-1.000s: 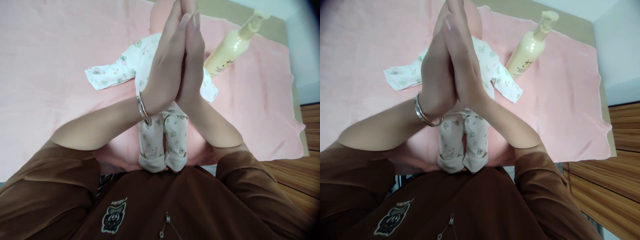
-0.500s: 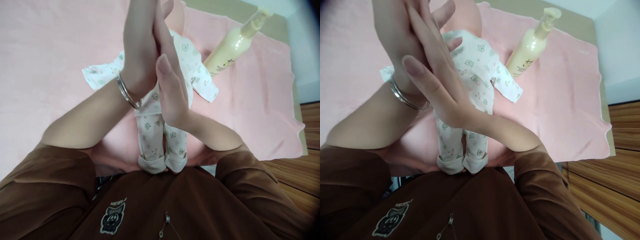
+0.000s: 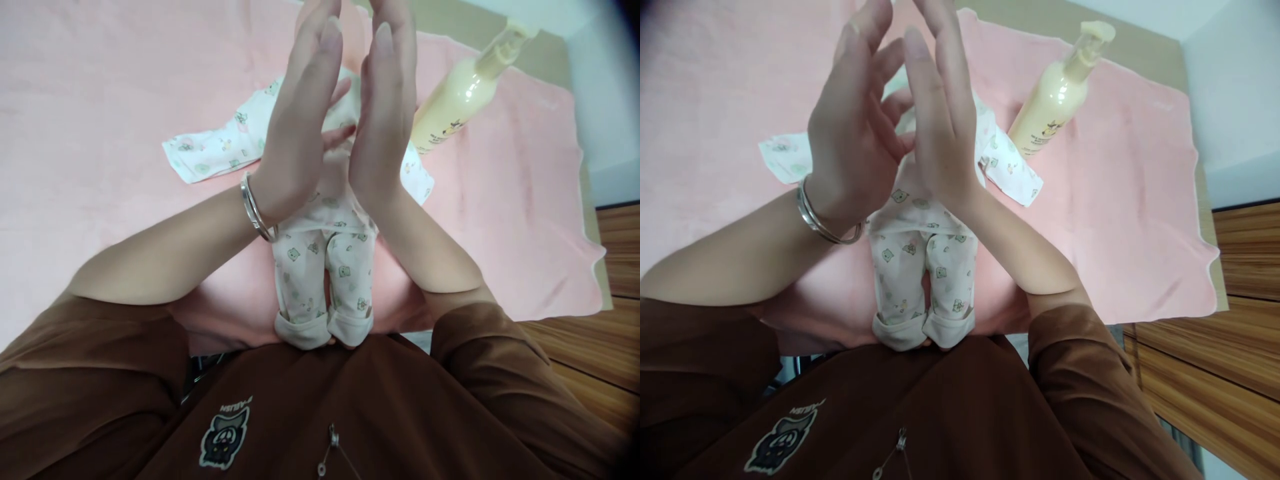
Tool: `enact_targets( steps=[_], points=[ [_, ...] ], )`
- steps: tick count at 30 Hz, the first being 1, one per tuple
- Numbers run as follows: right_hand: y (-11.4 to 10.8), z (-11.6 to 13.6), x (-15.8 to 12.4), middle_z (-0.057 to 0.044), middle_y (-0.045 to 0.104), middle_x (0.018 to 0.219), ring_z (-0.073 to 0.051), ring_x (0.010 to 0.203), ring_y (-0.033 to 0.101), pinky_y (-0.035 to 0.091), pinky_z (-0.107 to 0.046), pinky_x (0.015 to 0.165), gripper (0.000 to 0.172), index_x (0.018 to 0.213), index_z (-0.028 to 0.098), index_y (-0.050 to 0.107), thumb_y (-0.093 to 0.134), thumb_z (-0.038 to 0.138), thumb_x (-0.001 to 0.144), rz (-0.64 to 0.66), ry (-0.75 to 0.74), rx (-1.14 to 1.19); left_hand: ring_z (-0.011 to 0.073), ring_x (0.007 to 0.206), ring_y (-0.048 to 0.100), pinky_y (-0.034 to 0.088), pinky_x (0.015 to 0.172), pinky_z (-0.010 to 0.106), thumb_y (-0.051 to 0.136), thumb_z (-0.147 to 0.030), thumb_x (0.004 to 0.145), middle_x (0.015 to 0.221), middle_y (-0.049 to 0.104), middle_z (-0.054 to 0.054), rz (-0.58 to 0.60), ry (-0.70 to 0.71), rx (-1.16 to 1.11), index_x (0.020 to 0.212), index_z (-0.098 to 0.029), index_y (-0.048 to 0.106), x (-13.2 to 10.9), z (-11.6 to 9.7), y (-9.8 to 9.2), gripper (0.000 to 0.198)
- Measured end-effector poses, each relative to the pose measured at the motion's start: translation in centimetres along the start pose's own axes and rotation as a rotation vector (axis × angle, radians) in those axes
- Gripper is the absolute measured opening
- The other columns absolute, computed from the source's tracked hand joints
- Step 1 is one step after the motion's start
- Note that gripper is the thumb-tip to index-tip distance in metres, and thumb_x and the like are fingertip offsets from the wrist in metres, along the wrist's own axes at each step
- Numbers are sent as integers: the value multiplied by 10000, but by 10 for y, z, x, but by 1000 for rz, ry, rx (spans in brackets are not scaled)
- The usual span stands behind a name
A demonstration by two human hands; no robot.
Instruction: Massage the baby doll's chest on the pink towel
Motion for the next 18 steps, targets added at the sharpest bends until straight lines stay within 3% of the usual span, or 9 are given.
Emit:
enact_targets(
  steps=[2,4,5,8,12,18],
  points=[
    [2,-13,6,-144,385,1398,-151,1421,298,245,-240,1212,512,1319,49,302,139,343,932,-193,-138,69,338,1410,276,422,861,480,133,-378,993,1329,502,-40,1,205,118,1269,-268,612,8,8,-12,564],
    [9,-32,12,-164,427,1384,-156,1370,373,289,-266,1202,513,1297,31,351,239,281,863,-197,-236,45,288,1316,489,451,1033,469,508,-520,950,1260,578,-9,-50,504,264,1193,-302,637,16,18,-27,351],
    [13,-41,15,-162,419,1401,-148,1370,373,297,-276,1204,538,1304,30,343,248,261,828,-179,-252,17,256,1295,505,411,1121,450,534,-583,927,1298,556,1,0,565,404,1238,-324,594,21,28,-32,409],
    [18,-67,20,-82,434,1411,-100,1373,372,335,-243,1185,537,1298,142,341,239,264,785,-127,-192,-80,241,1352,404,340,1180,455,474,-576,922,1384,481,1,-17,513,702,1267,-371,509,38,59,-51,402],
    [21,-84,21,18,531,1333,-94,1309,448,372,-231,1163,485,1242,284,422,319,258,768,78,-192,-172,268,1228,446,367,1091,499,534,-421,881,1293,517,56,42,512,763,1250,-286,492,48,82,-63,395],
    [8,-109,24,41,602,1222,-108,1201,532,444,-250,1109,423,1149,316,485,303,320,767,39,-206,-40,259,1067,482,392,965,470,566,-415,902,1155,564,57,-9,406,870,1155,-261,496,53,90,-76,304]
  ],
)
Point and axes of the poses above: each hand's wrist, its own x-axis towards the middle knuckle, its own y-axis out of the palm, z = x × y, the point moved 3 cm from there along x, towards the middle knuckle
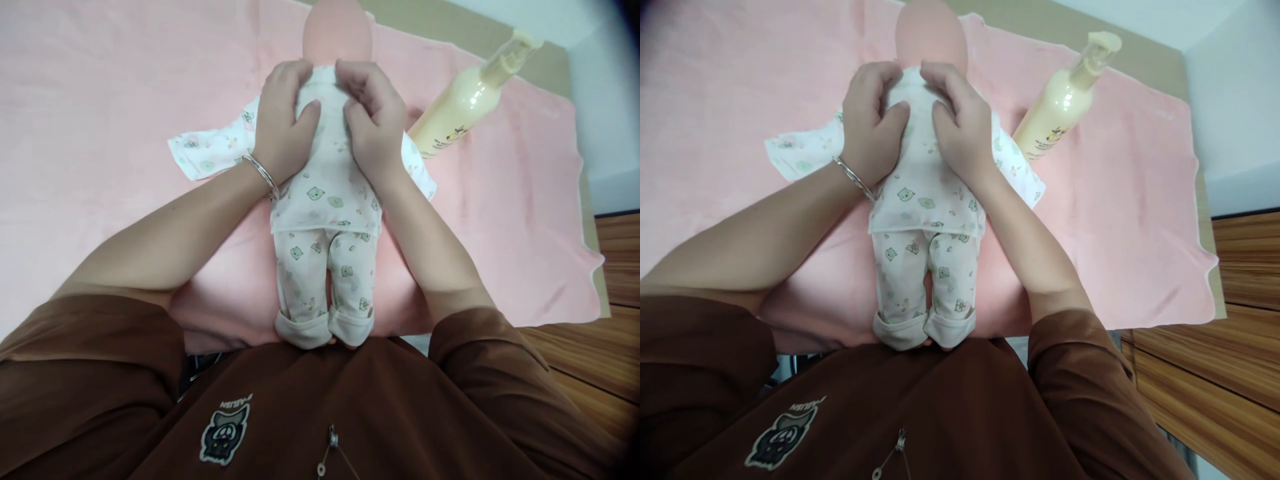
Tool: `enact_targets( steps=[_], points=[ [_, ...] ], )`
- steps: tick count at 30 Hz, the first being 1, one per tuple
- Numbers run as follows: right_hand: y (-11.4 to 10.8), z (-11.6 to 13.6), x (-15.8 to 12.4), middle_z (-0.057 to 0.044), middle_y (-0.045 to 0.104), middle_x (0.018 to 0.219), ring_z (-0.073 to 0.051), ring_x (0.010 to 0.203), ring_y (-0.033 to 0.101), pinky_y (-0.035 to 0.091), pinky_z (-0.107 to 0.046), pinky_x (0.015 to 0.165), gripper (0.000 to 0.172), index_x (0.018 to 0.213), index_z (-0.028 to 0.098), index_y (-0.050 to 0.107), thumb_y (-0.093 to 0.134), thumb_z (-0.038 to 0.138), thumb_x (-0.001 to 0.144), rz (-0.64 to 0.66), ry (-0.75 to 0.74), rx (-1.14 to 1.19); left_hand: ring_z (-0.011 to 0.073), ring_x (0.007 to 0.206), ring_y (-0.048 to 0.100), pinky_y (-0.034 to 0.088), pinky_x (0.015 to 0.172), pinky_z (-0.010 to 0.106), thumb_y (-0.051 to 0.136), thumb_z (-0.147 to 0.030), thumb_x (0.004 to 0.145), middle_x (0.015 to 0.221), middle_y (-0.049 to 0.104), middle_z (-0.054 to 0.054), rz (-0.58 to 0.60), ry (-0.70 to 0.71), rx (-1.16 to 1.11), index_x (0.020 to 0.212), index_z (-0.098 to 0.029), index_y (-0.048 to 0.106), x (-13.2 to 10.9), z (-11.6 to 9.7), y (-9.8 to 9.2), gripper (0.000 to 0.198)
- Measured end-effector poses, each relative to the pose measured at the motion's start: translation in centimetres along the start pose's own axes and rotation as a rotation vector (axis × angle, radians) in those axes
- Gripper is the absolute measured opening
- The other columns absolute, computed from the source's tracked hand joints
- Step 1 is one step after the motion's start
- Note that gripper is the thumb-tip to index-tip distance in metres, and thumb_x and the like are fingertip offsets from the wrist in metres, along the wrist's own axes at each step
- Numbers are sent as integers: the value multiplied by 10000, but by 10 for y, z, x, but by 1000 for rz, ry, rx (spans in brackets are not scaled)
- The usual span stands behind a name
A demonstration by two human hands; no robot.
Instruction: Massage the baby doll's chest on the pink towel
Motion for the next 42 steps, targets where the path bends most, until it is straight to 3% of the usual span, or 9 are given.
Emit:
enact_targets(
  steps=[11,15,18,25,28,31,33,37,42],
  points=[
    [-6,-4,-10,43,589,1277,-251,1275,437,320,-396,1164,522,1153,380,571,291,477,723,-7,241,-386,210,1001,489,320,924,394,614,-95,853,1082,596,21,-60,-207,211,1115,-222,532,-4,-4,6,303],
    [3,43,-27,-37,238,1581,-282,1480,141,98,-438,1252,740,1481,110,357,368,487,844,226,212,-414,180,936,459,306,908,373,609,-85,851,1083,591,-14,-101,-196,226,1130,-238,542,-8,2,8,325],
    [3,59,-26,12,247,1577,-221,1497,117,42,-381,1271,648,1459,158,399,406,450,880,392,63,-334,172,959,481,324,906,375,595,-51,823,1066,610,-9,-123,-180,205,1076,-228,569,-8,3,9,310],
    [-5,-7,4,178,132,1572,-238,1498,106,67,-442,1259,769,1469,378,351,541,434,726,423,233,-424,192,950,509,336,882,403,560,-48,834,1012,628,17,-129,-130,168,1017,-219,595,-7,-7,5,253],
    [-1,20,-11,67,148,1598,-357,1476,104,88,-571,1210,813,1516,286,302,517,411,742,357,377,-526,197,928,512,337,868,410,587,-93,825,1004,636,15,-146,-129,159,1016,-235,602,-7,-5,6,239],
    [6,71,-29,-91,230,1579,-298,1488,111,80,-454,1252,693,1506,53,314,357,325,869,440,124,-540,195,952,515,338,880,415,573,-127,837,1036,636,16,-163,-86,168,1056,-243,604,-6,-2,7,250],
    [5,84,-29,-59,297,1557,-222,1484,167,86,-378,1262,644,1492,87,344,331,287,880,479,43,-506,196,940,514,341,864,415,551,-135,847,1013,633,24,-156,-81,190,1035,-242,605,-6,-1,7,223],
    [-2,40,-2,82,250,1568,-239,1494,122,82,-543,1234,580,1469,274,384,340,334,894,505,81,-424,214,935,512,337,864,415,568,-200,866,1008,629,37,-87,-141,209,1010,-237,595,-4,-5,4,151],
    [-2,-16,12,248,128,1539,-293,1501,3,-69,-478,1244,802,1403,453,420,607,483,624,359,389,-334,224,936,518,328,863,421,593,-285,848,1012,637,45,-89,-133,193,1020,-227,607,-4,-10,2,182]
  ],
)
Point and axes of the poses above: each hand's wrist, its own x-axis towards the middle knuckle, its own y-axis out of the palm, z = x × y, the point moved 3 cm from there along x, towards the middle knuckle
